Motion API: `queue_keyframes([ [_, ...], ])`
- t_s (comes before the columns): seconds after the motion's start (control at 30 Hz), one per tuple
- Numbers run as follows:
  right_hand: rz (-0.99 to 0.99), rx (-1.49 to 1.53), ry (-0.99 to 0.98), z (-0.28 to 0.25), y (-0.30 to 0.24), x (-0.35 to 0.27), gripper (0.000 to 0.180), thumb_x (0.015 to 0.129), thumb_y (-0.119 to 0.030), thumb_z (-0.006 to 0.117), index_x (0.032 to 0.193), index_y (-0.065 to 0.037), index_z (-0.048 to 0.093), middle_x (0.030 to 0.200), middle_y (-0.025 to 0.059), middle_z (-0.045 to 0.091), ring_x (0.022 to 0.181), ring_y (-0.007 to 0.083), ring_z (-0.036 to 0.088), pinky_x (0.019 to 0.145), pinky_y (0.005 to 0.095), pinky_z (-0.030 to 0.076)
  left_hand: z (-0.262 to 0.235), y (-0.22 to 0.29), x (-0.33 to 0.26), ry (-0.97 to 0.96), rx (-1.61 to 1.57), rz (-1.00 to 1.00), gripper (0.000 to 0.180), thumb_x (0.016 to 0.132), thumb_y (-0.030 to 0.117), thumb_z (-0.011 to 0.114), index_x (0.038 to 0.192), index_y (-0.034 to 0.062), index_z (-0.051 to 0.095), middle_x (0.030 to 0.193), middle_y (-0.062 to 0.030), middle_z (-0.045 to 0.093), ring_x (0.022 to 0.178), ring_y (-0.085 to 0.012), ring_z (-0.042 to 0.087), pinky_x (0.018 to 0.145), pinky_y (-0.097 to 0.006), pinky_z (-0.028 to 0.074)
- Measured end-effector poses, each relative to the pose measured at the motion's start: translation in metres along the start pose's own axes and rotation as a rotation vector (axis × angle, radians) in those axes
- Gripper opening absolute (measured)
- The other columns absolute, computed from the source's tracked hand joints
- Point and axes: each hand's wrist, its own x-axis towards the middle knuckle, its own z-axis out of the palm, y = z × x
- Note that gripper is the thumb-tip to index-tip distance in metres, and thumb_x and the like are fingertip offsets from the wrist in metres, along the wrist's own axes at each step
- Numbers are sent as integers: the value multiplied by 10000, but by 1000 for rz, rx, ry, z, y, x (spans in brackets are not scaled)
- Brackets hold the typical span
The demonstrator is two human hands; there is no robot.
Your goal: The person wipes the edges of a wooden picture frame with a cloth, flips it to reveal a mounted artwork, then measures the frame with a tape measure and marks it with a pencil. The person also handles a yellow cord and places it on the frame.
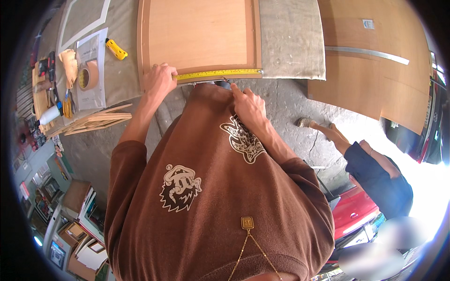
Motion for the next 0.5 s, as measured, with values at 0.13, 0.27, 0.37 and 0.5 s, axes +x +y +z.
queue_keyframes([
  [0.13, 15, -39, -68, -11, -11, 3, 436, 836, -122, 514, 1272, -133, 514, 865, 218, 609, 738, 412, 632, 637, 491, 517, -1, 0, -1, -12, -9, -12, 102, 684, 154, 700, 786, 157, 701, 838, -31, 638, 828, -252, 614, 701, -411, 505],
  [0.27, 33, -62, -112, -17, -16, 7, 480, 795, -73, 504, 1274, -100, 514, 905, 230, 616, 775, 406, 637, 671, 488, 523, -6, 2, 0, 4, -10, 7, 105, 682, 108, 661, 749, 171, 713, 849, -35, 655, 827, -252, 622, 662, -413, 520],
  [0.37, 36, -75, -147, -22, -19, 9, 476, 793, -64, 497, 1269, -84, 515, 925, 239, 616, 781, 405, 638, 686, 484, 524, -4, 0, 1, 1, -20, 10, 107, 683, 104, 658, 748, 167, 714, 844, -37, 652, 827, -255, 621, 664, -415, 520],
  [0.5, 24, -97, -166, -23, -21, 12, 479, 793, -61, 494, 1272, -69, 507, 925, 247, 615, 785, 405, 639, 686, 479, 526, -5, 1, 1, -13, -38, 2, 111, 684, 95, 650, 749, 160, 715, 841, -39, 650, 835, -257, 619, 670, -417, 520],
])
